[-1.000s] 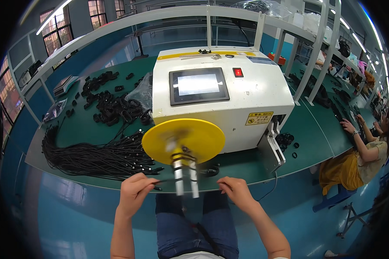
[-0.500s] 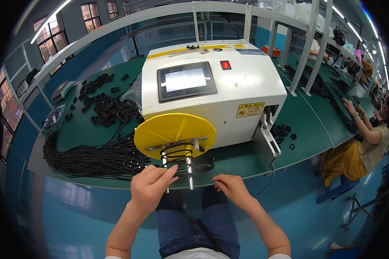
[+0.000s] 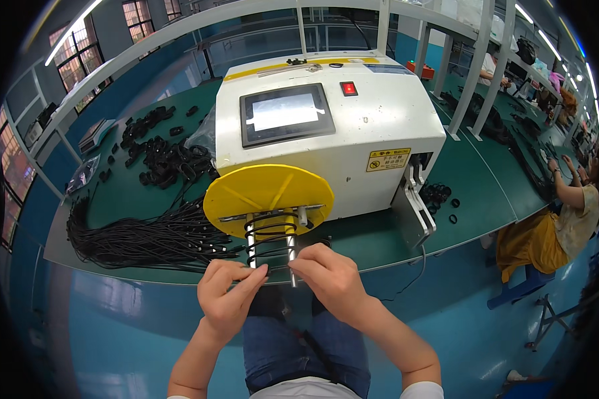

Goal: The person winds and binds black cables using a specialized cable winding machine.

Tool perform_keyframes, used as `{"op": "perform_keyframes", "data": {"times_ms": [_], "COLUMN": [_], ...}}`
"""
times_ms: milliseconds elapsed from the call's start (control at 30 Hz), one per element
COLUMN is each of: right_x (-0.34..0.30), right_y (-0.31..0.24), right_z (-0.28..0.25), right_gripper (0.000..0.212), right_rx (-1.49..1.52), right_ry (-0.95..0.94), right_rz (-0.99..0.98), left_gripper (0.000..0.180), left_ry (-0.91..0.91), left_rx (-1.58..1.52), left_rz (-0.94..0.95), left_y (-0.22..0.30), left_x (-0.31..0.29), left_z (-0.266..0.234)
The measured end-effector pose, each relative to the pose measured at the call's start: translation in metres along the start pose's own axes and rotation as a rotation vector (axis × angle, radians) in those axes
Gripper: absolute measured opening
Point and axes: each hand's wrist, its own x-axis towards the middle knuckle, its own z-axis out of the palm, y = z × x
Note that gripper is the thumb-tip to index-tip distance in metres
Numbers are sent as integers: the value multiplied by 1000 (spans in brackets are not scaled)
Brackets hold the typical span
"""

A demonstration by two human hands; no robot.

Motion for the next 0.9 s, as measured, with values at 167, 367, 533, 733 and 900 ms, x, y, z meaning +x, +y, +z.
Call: {"op": "perform_keyframes", "data": {"times_ms": [167, 367, 533, 733, 900], "right_x": [-1, 8, 13, 16, 12], "right_y": [5, 9, 4, 1, -2], "right_z": [-2, -9, -11, -14, -8], "right_gripper": [22, 24, 23, 22, 20], "right_rx": [-2, -9, -58, -122, -141], "right_ry": [-26, -138, -191, -212, -186], "right_rz": [-87, -186, -219, -241, -204], "left_gripper": [25, 22, 45, 63, 55], "left_ry": [-23, -38, 15, -424, -367], "left_rx": [-24, -252, -154, 194, 469], "left_rz": [-34, -299, -395, -249, -177], "left_y": [1, -7, 4, 46, 24], "left_x": [-3, 1, 9, 34, 28], "left_z": [-5, -28, -48, -16, 35]}}
